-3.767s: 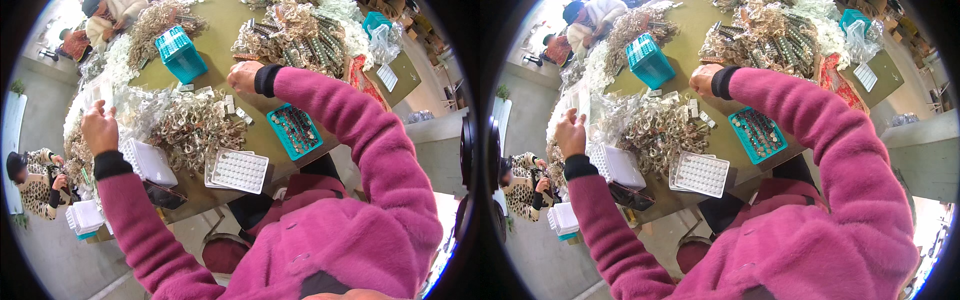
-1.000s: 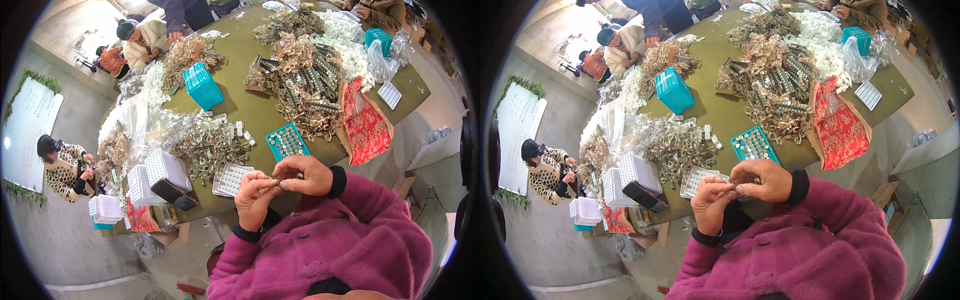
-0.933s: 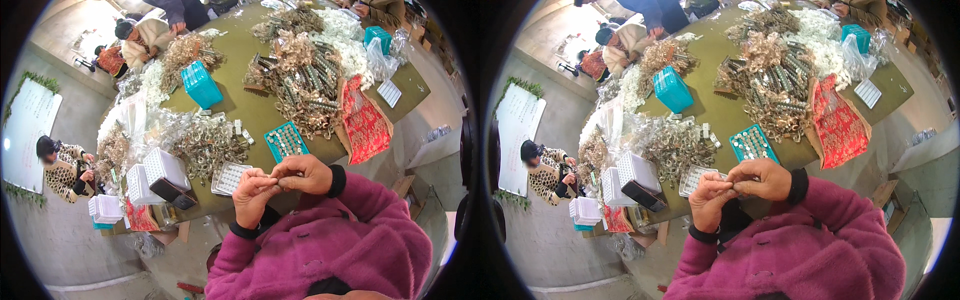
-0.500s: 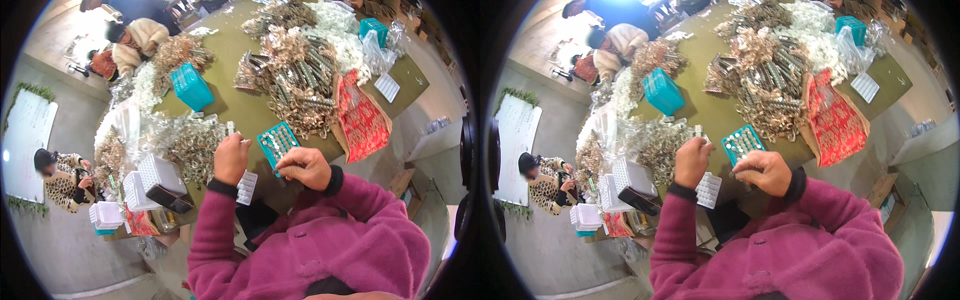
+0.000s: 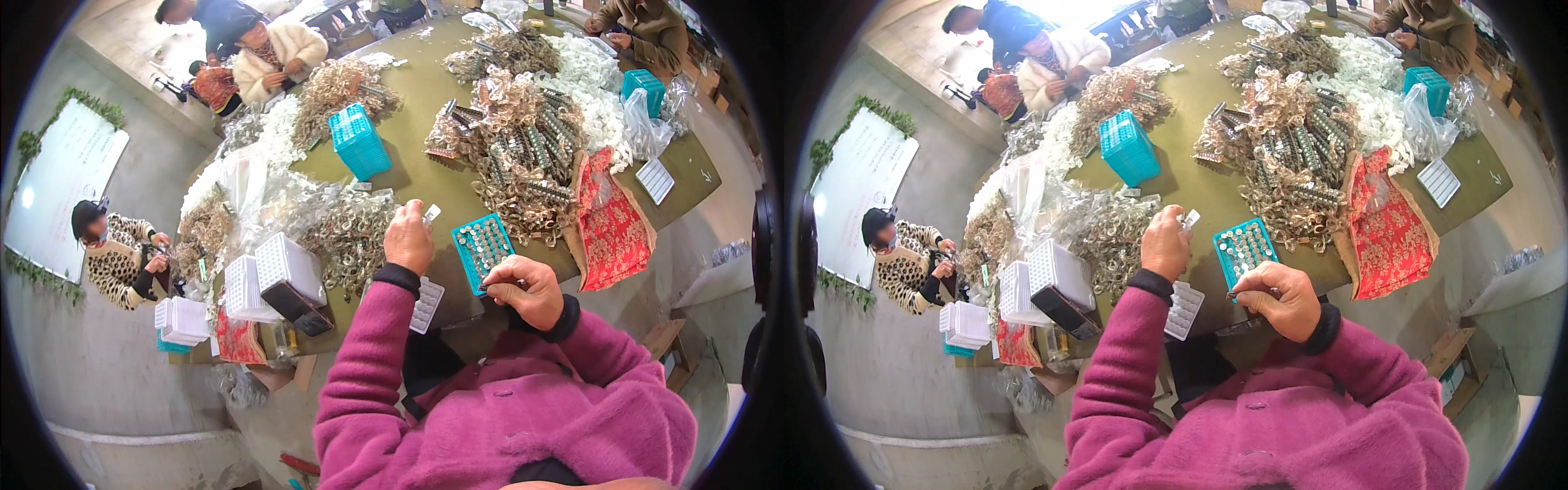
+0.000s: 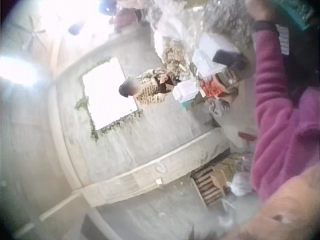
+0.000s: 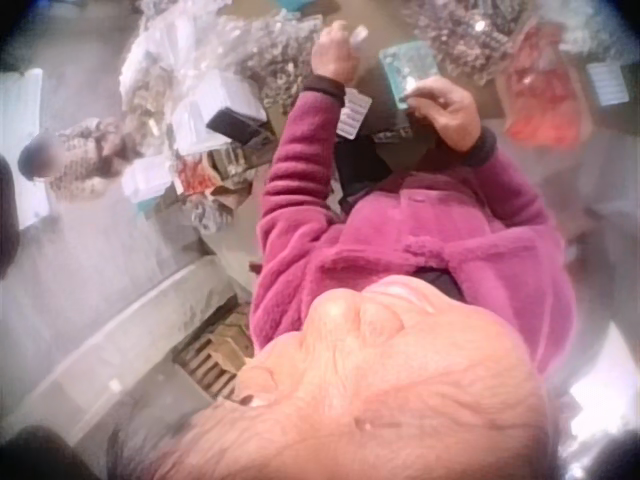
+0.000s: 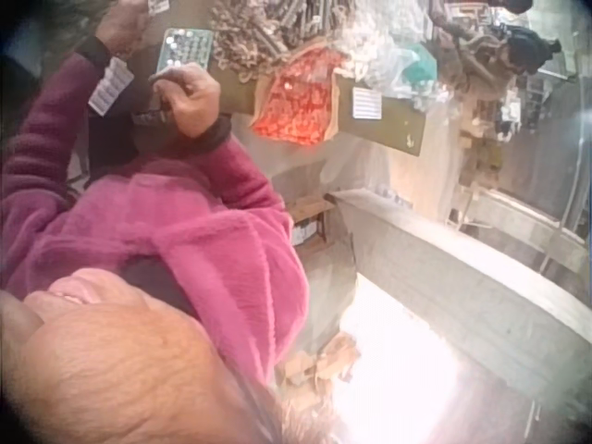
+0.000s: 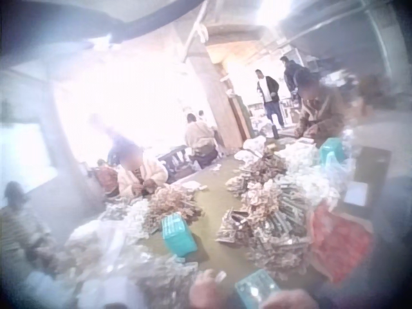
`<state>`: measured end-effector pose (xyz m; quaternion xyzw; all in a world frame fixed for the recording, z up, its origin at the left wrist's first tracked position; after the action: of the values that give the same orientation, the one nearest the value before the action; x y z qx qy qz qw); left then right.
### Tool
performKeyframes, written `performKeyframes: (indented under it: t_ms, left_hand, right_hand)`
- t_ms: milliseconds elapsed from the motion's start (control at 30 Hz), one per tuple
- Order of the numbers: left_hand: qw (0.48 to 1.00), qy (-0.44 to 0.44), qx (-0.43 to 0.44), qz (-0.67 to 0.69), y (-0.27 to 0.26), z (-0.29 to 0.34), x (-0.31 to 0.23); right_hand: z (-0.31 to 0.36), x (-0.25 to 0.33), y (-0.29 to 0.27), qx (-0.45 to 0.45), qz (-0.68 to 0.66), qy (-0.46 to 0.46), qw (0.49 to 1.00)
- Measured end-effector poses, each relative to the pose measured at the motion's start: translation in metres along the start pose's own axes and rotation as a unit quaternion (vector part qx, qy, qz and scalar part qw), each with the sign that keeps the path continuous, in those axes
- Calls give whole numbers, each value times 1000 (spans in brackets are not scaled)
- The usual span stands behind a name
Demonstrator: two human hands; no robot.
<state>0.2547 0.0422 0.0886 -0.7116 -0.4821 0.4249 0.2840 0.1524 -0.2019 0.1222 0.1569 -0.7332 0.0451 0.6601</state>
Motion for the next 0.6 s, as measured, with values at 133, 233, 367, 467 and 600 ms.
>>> performKeyframes:
  t_ms: [133,233,367,467,600]
  left_hand:
    - [894,-197,82,394,-46,22,1]
    - [767,-228,102,591,-79,62,-18]
    - [678,-301,74,667,-99,124,-53]
    - [630,-328,41,703,-98,156,-77]
    - [635,-327,36,699,-104,177,-90]
  right_hand:
    - [8,-1,11,-3,-3,-14,1000]
    - [17,-1,18,-17,-13,-32,999]
    - [29,4,28,-32,16,-98,995]
    - [37,12,38,-22,79,-173,981]
    - [44,18,48,4,170,-293,941]
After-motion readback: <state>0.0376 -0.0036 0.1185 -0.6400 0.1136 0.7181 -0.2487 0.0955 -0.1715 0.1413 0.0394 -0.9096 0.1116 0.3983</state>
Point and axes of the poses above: each hand's wrist, its own z-axis away from the middle knuckle, its own y-axis out of the palm, x = y × z, the point moved 1 cm from there along -z, towards the middle knuckle, and after that the axes turned 7 degrees about -x, right-handed, at the moved point
